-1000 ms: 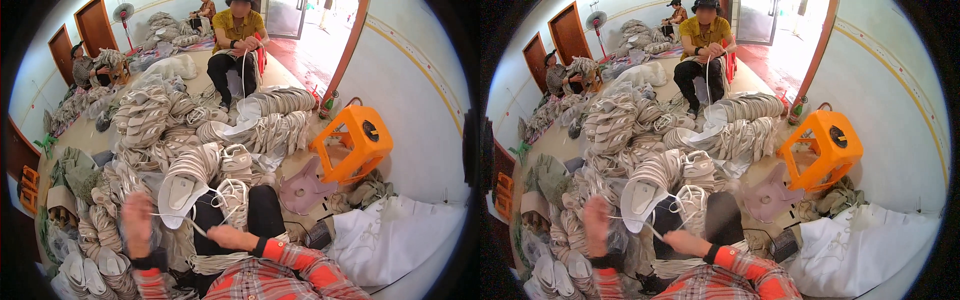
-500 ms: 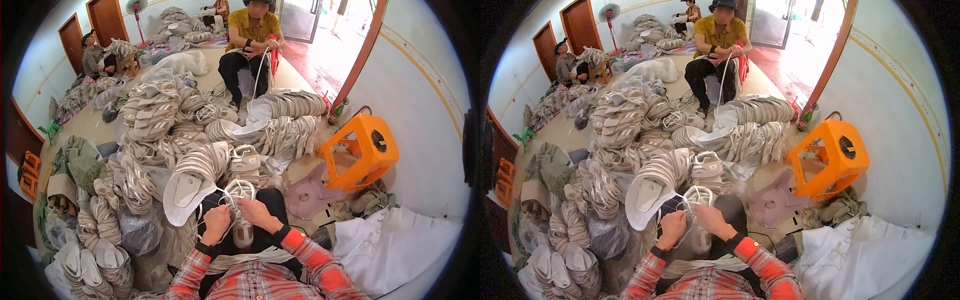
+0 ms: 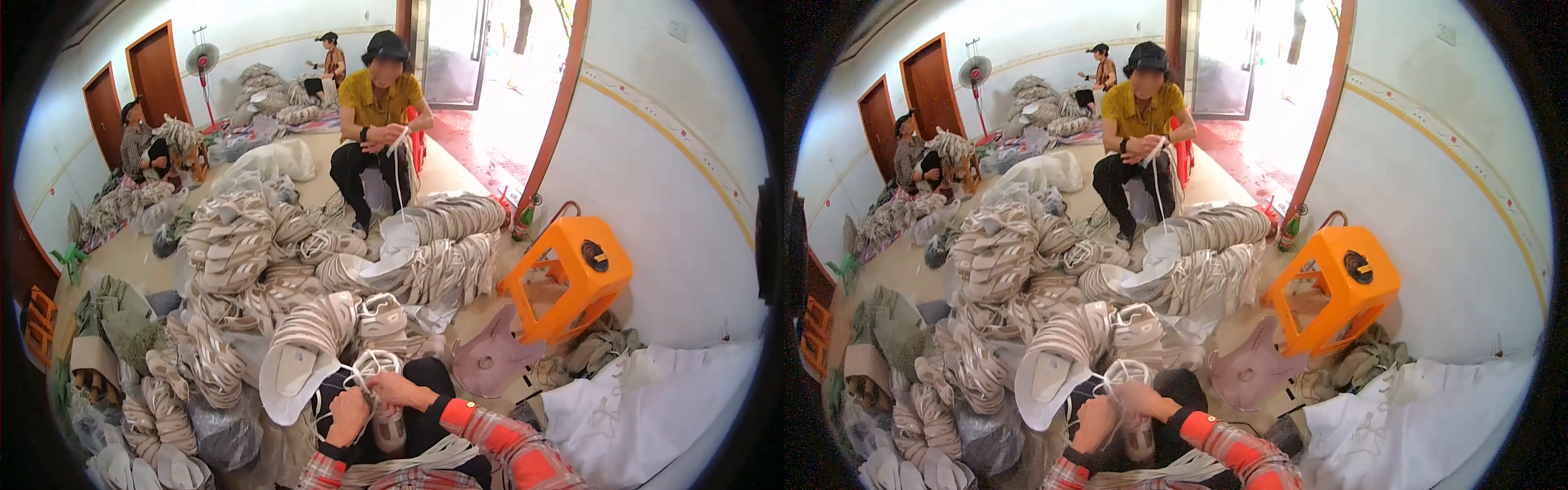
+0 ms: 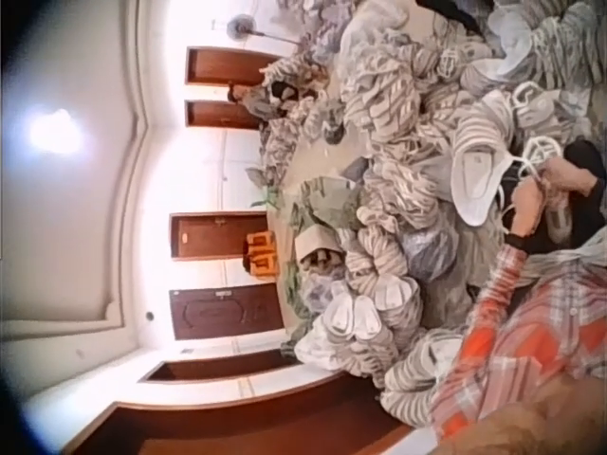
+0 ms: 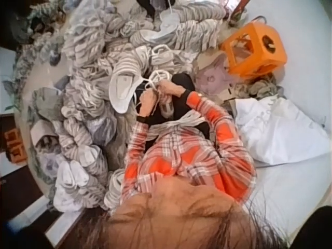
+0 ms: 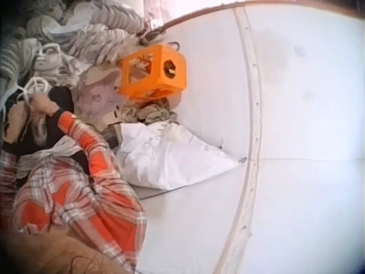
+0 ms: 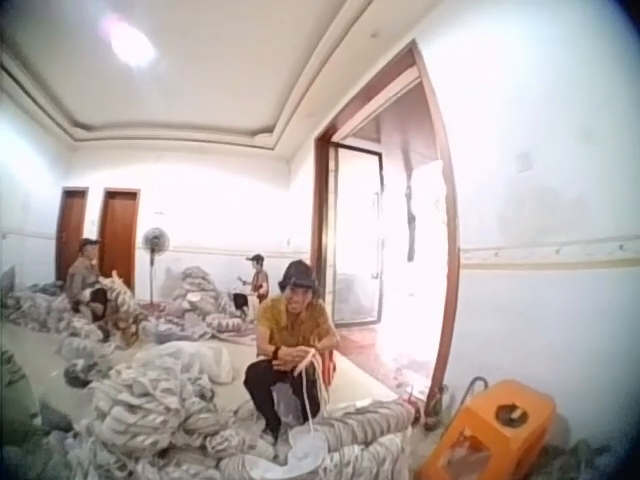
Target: The recorder is lacing a shoe while sitting on the floor among a large pile of shoe components.
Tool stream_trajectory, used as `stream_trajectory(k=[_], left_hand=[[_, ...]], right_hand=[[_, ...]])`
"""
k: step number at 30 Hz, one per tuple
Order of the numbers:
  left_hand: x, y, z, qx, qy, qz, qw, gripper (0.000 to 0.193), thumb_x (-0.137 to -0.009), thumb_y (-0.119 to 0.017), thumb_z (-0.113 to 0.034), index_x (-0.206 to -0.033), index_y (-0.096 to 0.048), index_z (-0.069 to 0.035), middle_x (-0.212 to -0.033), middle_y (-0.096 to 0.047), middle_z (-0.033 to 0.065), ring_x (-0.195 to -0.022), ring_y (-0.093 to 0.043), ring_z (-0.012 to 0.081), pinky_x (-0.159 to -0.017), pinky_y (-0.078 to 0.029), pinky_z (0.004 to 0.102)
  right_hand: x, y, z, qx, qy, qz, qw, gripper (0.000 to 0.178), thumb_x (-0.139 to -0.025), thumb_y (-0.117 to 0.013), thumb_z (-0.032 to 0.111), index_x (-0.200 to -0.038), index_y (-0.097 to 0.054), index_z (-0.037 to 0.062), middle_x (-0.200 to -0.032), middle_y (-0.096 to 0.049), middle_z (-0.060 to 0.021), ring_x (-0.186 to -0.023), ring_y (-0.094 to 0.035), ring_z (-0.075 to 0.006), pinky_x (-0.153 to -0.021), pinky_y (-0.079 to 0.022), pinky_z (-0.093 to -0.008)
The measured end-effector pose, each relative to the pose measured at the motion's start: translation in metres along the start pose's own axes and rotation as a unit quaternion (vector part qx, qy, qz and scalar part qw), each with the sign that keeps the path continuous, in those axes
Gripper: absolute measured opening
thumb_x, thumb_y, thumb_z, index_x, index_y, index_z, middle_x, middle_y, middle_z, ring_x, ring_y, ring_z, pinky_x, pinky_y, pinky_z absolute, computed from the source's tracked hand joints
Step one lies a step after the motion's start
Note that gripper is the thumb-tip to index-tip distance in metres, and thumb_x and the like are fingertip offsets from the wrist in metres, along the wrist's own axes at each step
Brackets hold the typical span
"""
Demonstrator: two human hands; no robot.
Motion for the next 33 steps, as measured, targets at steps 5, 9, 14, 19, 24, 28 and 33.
stream_trajectory(k=[5,9,14,19,24,28,33], left_hand=[[-0.004,-0.006,-0.005,-0.026,0.037,0.005,0.999,0.021,-0.070,-0.060,-0.022,-0.071,-0.062,-0.002,-0.066,-0.062,0.0190,-0.063,-0.062,0.0362,-0.056,-0.049,0.0451],[-0.002,-0.009,-0.004,-0.029,0.041,0.017,0.999,0.025,-0.072,-0.060,-0.027,-0.071,-0.063,-0.002,-0.070,-0.062,0.0197,-0.065,-0.063,0.0358,-0.057,-0.049,0.0437],[0.009,0.007,0.020,-0.005,0.018,0.049,0.999,0.027,-0.079,-0.057,-0.027,-0.072,-0.063,-0.001,-0.067,-0.063,0.0164,-0.063,-0.063,0.0340,-0.056,-0.050,0.0414],[0.042,0.041,0.031,0.892,0.000,0.029,0.451,0.018,-0.088,-0.051,-0.019,-0.089,-0.062,-0.005,-0.095,-0.063,0.0102,-0.101,-0.055,0.0240,-0.093,-0.038,0.0412],[0.046,0.031,0.023,0.944,0.115,-0.072,0.302,0.022,-0.089,-0.050,-0.021,-0.108,-0.058,-0.014,-0.109,-0.059,0.0043,-0.113,-0.049,0.0211,-0.100,-0.032,0.0445],[0.038,0.008,0.035,0.949,0.158,-0.110,0.249,0.026,-0.089,-0.051,-0.016,-0.114,-0.055,-0.016,-0.113,-0.058,0.0030,-0.112,-0.050,0.0187,-0.100,-0.033,0.0429],[0.044,-0.022,0.004,0.947,0.187,-0.038,0.258,0.022,-0.087,-0.054,-0.015,-0.108,-0.058,-0.016,-0.107,-0.062,0.0019,-0.107,-0.054,0.0170,-0.098,-0.036,0.0406]], right_hand=[[0.001,-0.004,0.009,0.112,0.081,-0.102,0.985,0.023,-0.082,-0.039,0.005,-0.095,-0.057,0.0024,-0.056,-0.055,-0.0102,-0.044,-0.057,-0.0190,-0.038,-0.046,-0.0303],[-0.002,-0.005,0.008,0.099,0.063,-0.093,0.989,0.015,-0.078,-0.045,0.004,-0.088,-0.055,0.0002,-0.055,-0.054,-0.0114,-0.044,-0.057,-0.0219,-0.039,-0.045,-0.0345],[0.006,-0.001,0.005,0.338,0.143,-0.223,0.903,0.018,-0.077,-0.052,0.011,-0.092,-0.049,0.0011,-0.062,-0.057,-0.0159,-0.056,-0.061,-0.0312,-0.045,-0.046,-0.0409],[0.038,0.078,-0.003,0.241,0.017,-0.327,0.914,0.010,-0.079,-0.052,0.008,-0.085,-0.045,0.0023,-0.075,-0.060,-0.0196,-0.070,-0.063,-0.0315,-0.056,-0.048,-0.0420],[0.013,0.043,0.020,-0.544,0.055,-0.128,0.827,0.009,-0.089,-0.049,0.011,-0.087,-0.045,0.0037,-0.083,-0.059,-0.0136,-0.075,-0.062,-0.0259,-0.059,-0.051,-0.0376],[0.012,0.053,-0.015,-0.611,0.073,-0.182,0.767,0.010,-0.087,-0.051,0.007,-0.090,-0.043,0.0029,-0.082,-0.057,-0.0128,-0.072,-0.060,-0.0235,-0.062,-0.052,-0.0357],[0.074,0.115,-0.034,-0.611,0.217,-0.388,0.655,0.008,-0.087,-0.051,0.009,-0.088,-0.046,0.0018,-0.078,-0.053,-0.0072,-0.066,-0.054,-0.0174,-0.063,-0.050,-0.0299]])
Point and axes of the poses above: each hand's wrist, its own x-axis away from the middle knuckle, its own y-axis out of the back of the hand, z = x × y, the point moved 3 cm from there along -x, towards the middle knuckle
